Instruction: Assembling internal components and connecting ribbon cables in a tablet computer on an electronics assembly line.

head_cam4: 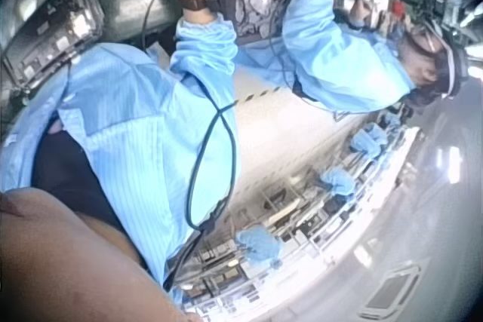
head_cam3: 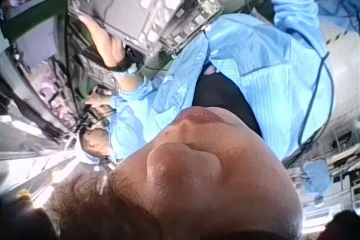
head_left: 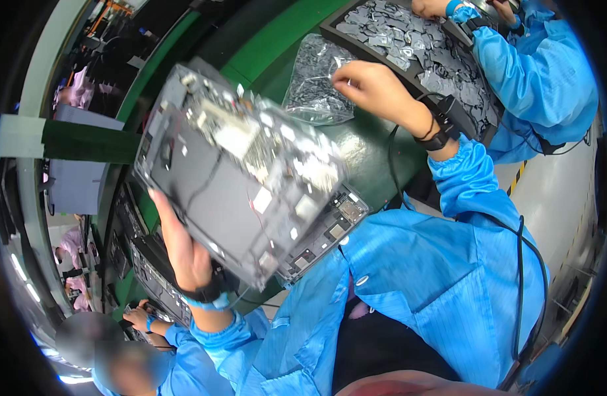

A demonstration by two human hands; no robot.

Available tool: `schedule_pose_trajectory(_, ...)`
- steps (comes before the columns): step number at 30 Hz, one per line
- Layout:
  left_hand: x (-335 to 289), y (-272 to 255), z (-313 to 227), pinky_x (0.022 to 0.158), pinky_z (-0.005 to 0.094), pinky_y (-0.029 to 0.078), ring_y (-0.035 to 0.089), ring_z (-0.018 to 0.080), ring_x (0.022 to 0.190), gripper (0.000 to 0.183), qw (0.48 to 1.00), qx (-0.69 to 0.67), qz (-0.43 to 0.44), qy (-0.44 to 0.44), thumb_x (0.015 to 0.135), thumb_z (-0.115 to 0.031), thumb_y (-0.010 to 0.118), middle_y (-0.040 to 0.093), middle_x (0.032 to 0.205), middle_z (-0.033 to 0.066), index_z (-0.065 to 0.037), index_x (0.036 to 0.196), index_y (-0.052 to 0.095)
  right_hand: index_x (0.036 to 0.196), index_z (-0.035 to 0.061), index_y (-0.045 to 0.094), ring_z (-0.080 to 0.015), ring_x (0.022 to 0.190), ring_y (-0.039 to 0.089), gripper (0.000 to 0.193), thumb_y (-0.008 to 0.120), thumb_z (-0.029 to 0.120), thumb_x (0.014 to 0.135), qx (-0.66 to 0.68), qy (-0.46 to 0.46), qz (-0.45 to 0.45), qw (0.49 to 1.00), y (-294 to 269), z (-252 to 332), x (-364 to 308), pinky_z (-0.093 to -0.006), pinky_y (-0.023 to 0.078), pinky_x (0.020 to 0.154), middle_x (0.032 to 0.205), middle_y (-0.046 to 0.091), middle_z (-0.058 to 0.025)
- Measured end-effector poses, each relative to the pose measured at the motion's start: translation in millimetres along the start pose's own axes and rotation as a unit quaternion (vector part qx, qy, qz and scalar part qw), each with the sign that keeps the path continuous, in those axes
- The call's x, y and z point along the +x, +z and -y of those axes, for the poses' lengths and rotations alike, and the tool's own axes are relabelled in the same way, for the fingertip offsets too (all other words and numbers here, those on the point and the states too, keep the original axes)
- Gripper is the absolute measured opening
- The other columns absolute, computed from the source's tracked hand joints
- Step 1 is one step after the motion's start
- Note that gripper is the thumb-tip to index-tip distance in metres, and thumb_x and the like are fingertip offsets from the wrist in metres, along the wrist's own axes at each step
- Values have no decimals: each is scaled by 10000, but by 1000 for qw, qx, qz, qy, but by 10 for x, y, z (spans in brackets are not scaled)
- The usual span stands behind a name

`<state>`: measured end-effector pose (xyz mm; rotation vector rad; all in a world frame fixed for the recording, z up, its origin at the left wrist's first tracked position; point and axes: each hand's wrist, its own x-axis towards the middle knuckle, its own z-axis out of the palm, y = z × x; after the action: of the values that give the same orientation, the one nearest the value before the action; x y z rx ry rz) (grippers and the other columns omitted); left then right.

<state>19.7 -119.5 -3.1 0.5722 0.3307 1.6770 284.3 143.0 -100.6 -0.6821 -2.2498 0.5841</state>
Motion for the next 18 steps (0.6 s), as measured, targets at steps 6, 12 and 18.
schedule_pose_trajectory(6, -519, -168, 175, 1032, 302, 419, 558, 200, 1187, 513, 844, 436, -310, -31, 1043, -390, 452, 529, 1375, 109, -16, 1394, 462, 853, 43, 606, -318, 871, 608, 83, 663, 85, 810, -12, -70, 124, 990, 248, -174, -120, -413, 494, 752, 837, 588, -107)
schedule_pose_trajectory(12, -476, -87, 90, 739, 248, 474, 594, 99, 845, 313, 686, 667, -284, -56, 1028, -304, 510, 626, 941, 23, -12, 1114, 587, 859, 39, 610, -312, 930, 591, 121, 688, 108, 798, -55, -106, 218, 969, 176, -193, -22, -424, 492, 796, 890, 568, -98)
schedule_pose_trajectory(18, -263, 246, -342, 534, 209, 401, 522, 74, 610, 253, 472, 838, -275, 22, 1004, -215, 548, 654, 784, 16, 12, 1015, 659, 847, 40, 612, -310, 915, 590, 121, 693, 98, 779, -125, -111, 220, 961, 324, -90, -73, -424, 496, 773, 885, 564, -96)
